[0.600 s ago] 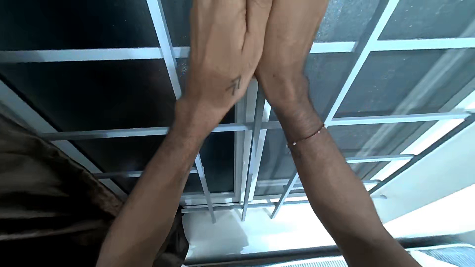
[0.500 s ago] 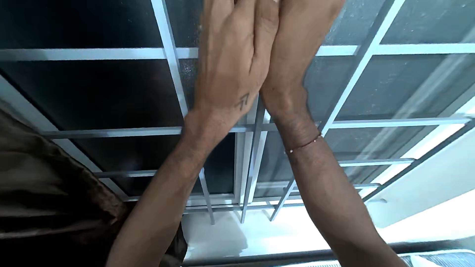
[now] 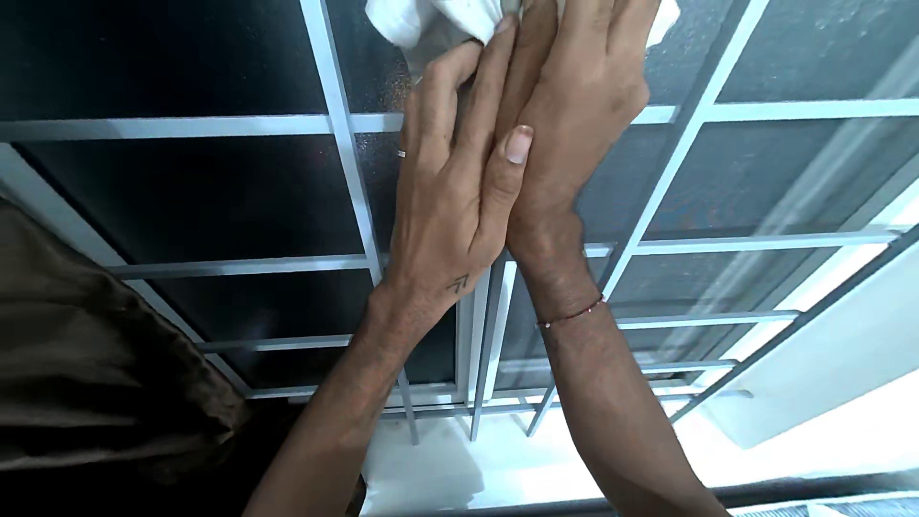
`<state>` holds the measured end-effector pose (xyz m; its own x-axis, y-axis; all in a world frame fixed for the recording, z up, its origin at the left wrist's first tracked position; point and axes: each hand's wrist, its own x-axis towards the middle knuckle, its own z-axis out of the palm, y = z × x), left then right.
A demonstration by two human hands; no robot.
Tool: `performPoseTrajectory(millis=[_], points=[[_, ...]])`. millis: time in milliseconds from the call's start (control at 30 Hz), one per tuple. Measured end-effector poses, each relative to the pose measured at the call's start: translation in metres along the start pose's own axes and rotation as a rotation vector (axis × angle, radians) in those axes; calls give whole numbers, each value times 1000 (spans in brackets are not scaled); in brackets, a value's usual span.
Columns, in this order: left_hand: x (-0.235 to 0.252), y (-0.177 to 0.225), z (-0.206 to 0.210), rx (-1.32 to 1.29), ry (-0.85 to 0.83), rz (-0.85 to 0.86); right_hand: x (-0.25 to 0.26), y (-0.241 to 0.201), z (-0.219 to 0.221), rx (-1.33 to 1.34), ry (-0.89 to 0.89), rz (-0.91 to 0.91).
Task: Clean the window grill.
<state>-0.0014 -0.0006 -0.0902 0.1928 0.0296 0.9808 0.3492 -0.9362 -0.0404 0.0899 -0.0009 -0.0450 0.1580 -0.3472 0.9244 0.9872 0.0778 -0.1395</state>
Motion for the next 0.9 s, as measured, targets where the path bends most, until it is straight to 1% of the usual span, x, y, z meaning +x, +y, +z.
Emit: performPoseTrajectory(millis=[133,300,367,400,433,467,600,667,767,833,900], points=[[-2,6,-5,15,-32,-22,3,-1,-5,-42,-55,-5],[-12,22,-11,64,-54,-47,3,0,-23,-32,-165,16],[-25,32,-14,84,-72,-65,-5,0,-38,8,-215,34],[-33,36,-14,91,-70,-73,-11,0,-51,43,-279,45],[-40,38,-13,89,-52,-76,-19,-1,-69,73,-385,57],[-49,39,-12,73,-29,-75,-26,-1,-80,93,-432,72],[-84,40,-1,26,-5,-115,-57,7,-96,173,-454,104],[-95,42,4,39,0,-149,-74,15,-110,249,-504,106],[-104,45,3,88,-44,-253,-91,24,-122,312,-639,207],[-102,44,0,100,-91,-352,-90,27,-119,326,-661,241],[-88,40,0,88,-103,-410,-77,24,-104,299,-636,259]])
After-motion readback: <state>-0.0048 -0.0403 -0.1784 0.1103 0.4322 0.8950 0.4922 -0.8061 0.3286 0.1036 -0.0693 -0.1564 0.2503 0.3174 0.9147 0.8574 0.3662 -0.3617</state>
